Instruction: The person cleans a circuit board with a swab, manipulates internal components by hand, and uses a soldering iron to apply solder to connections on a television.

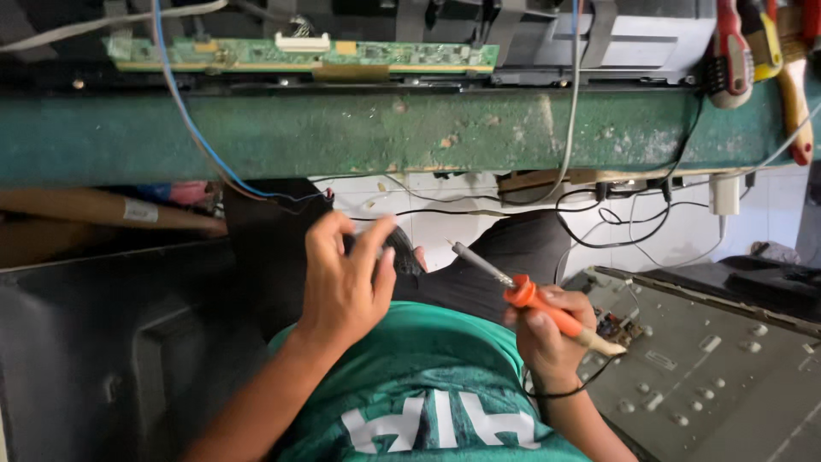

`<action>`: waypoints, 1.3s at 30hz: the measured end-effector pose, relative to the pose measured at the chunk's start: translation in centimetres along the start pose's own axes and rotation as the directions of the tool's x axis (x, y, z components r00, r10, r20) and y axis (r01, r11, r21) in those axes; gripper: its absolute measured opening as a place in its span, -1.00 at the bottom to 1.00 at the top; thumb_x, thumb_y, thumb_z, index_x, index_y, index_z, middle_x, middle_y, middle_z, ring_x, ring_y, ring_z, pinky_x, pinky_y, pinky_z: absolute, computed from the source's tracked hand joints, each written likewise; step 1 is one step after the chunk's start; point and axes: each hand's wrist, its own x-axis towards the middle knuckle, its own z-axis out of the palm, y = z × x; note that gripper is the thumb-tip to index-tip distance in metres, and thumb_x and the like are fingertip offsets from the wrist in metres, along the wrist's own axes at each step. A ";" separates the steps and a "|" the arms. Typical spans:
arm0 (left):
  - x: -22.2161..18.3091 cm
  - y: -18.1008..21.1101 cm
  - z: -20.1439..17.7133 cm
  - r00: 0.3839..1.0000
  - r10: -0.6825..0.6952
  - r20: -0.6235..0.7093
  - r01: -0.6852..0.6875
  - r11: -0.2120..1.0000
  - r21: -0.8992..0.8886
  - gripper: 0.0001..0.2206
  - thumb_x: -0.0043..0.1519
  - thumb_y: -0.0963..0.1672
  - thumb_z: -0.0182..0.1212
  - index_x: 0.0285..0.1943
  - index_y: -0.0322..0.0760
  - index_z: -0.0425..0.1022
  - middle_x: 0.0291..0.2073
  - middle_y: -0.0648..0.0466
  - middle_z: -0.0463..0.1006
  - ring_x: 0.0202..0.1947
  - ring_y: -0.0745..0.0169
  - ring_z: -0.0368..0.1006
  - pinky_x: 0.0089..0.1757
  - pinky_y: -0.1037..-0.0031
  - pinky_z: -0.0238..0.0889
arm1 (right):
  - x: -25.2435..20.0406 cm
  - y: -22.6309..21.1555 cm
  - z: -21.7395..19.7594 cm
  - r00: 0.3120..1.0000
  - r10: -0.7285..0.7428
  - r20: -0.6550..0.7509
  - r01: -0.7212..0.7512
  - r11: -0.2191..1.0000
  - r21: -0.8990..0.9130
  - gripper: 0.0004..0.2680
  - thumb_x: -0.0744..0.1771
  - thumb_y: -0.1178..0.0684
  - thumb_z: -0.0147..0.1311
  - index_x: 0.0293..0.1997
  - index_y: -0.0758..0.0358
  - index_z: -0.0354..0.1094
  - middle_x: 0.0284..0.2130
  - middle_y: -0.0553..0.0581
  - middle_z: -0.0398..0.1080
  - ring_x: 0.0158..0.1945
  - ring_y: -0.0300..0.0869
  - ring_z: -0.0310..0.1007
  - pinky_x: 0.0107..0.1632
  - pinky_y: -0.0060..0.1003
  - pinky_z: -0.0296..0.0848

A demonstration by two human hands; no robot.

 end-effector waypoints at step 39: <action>3.1 0.8 -5.4 0.978 0.129 -0.166 -0.144 0.986 -0.081 -0.52 0.38 -0.08 0.34 -0.54 -0.24 0.15 -0.58 0.07 0.20 -0.54 0.06 0.18 -0.41 0.26 0.05 | 2.8 -6.9 1.3 0.627 -0.352 0.695 0.775 0.188 -0.604 -0.84 0.44 0.20 0.11 0.13 0.10 0.36 -0.04 0.58 0.46 -0.15 0.16 0.58 -0.18 -0.15 0.58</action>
